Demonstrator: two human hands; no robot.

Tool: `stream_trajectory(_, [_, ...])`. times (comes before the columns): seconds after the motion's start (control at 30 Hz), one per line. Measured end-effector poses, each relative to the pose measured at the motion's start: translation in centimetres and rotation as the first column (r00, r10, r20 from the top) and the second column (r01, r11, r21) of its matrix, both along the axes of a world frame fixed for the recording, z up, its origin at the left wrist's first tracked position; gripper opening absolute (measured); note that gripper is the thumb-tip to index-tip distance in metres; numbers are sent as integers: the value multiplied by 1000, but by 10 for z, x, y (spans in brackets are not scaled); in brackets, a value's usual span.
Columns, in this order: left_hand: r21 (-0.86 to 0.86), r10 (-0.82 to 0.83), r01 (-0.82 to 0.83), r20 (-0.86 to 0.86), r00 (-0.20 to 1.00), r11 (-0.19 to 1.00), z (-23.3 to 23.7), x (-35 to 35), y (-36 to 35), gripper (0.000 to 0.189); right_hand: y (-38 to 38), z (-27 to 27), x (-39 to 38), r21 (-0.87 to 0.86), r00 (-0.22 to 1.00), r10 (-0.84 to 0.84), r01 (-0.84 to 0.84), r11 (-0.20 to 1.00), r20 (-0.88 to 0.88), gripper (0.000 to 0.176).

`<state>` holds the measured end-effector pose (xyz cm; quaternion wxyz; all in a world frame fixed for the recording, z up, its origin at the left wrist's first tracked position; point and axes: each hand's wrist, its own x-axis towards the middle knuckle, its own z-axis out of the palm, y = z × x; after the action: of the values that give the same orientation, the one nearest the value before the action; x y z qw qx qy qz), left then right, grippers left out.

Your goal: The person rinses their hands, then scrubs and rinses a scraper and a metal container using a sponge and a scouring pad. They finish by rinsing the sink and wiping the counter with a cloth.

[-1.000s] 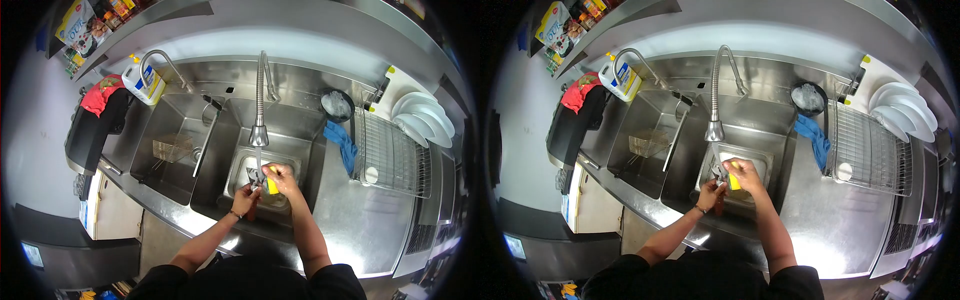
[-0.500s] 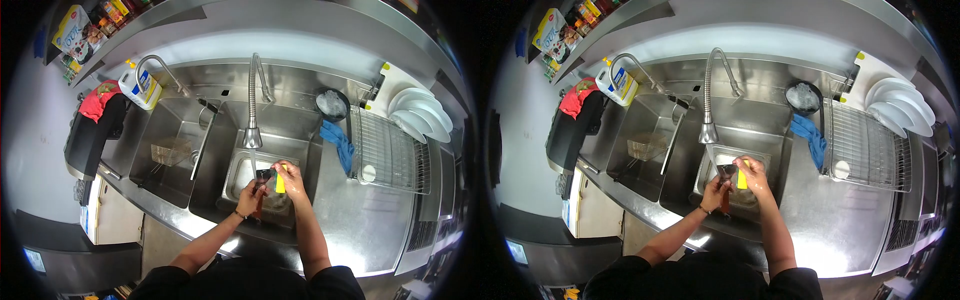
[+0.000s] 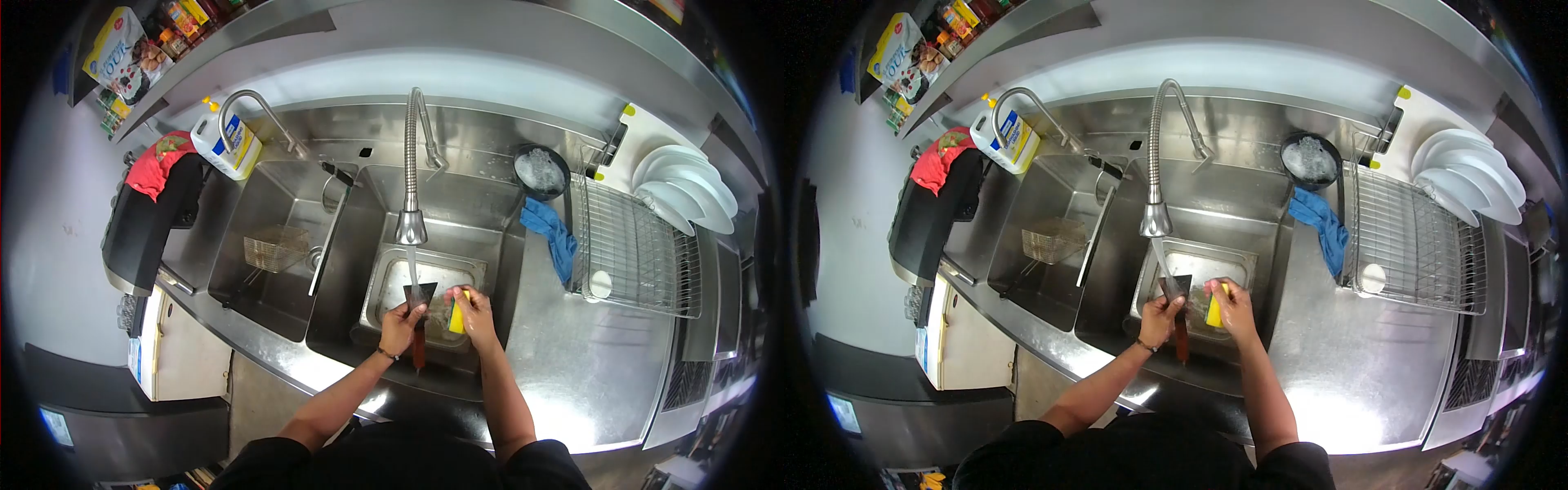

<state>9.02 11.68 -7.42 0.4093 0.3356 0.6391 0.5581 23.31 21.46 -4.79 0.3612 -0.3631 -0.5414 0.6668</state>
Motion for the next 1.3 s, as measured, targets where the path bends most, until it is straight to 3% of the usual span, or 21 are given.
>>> stream_trajectory(0.03, [-39,4,-10,-150,989,999,2,0,0,18,-2,-1,3,2,1000,0,0,1000,2,27])
stream_trajectory(0.07, [-38,4,-10,-149,989,999,3,1,0,18,-6,-4,7,33,997,-7,4,999,74,27])
stream_trajectory(0.17, [77,70,-72,17,997,994,12,3,3,16,-12,-16,16,67,991,-35,27,997,131,28])
stream_trajectory(0.23, [160,73,-87,93,993,983,20,2,6,14,-13,-19,25,34,948,44,-58,998,316,29])
stream_trajectory(0.3, [135,88,-81,-52,995,988,10,-3,11,13,-16,-21,28,53,944,47,-68,996,328,28])
stream_trajectory(0.4, [167,84,-107,141,986,980,4,-4,17,13,-26,-33,30,98,955,20,-51,994,295,27])
stream_trajectory(0.47, [178,38,2,-224,974,984,2,-7,17,12,-39,-57,32,117,940,-8,-34,993,342,26])
stream_trajectory(0.57, [59,-6,19,-205,979,998,14,-5,14,13,-58,-63,36,104,844,62,-138,985,533,27])
stream_trajectory(0.6, [141,13,-16,23,1000,990,20,0,14,15,-64,-69,37,8,836,125,-152,988,534,28])
stream_trajectory(0.63, [144,8,-11,20,1000,990,21,-2,15,15,-71,-76,36,10,838,120,-148,989,532,28])
stream_trajectory(0.7, [145,72,-55,-117,990,988,20,-14,13,16,-83,-86,34,-26,812,150,-164,986,564,29])
stream_trajectory(0.77, [138,65,-56,-60,996,989,7,-25,14,16,-88,-72,33,-145,746,217,-161,976,630,31])
stream_trajectory(0.83, [122,71,-40,-261,963,992,5,-32,19,16,-93,-76,34,-119,726,249,-227,967,641,34])
stream_trajectory(0.9, [140,52,-21,-227,972,990,14,-29,20,16,-94,-79,33,-52,710,219,-250,967,669,36])
stream_trajectory(0.97, [-19,19,-32,-489,872,999,21,-26,26,18,-91,-85,33,19,693,176,-264,964,699,39])
stream_trajectory(1.0, [-16,14,-24,-491,871,1000,23,-24,28,18,-90,-88,34,83,687,153,-297,951,711,39])
stream_trajectory(1.07, [29,-1,18,-508,861,999,38,-12,32,18,-91,-81,36,145,682,122,-322,936,721,40])
stream_trajectory(1.13, [119,-8,88,-547,837,989,45,1,36,17,-92,-73,36,0,487,271,-487,874,830,40])
stream_trajectory(1.17, [118,-18,98,-544,839,988,50,8,36,17,-96,-79,36,-2,487,267,-477,879,831,40])
stream_trajectory(1.23, [57,-266,330,-472,840,942,67,25,37,22,-98,-100,34,-17,457,296,-522,853,839,41])
stream_trajectory(1.3, [210,-227,394,-547,806,895,77,50,42,32,-101,-111,35,72,483,231,-530,845,845,40])
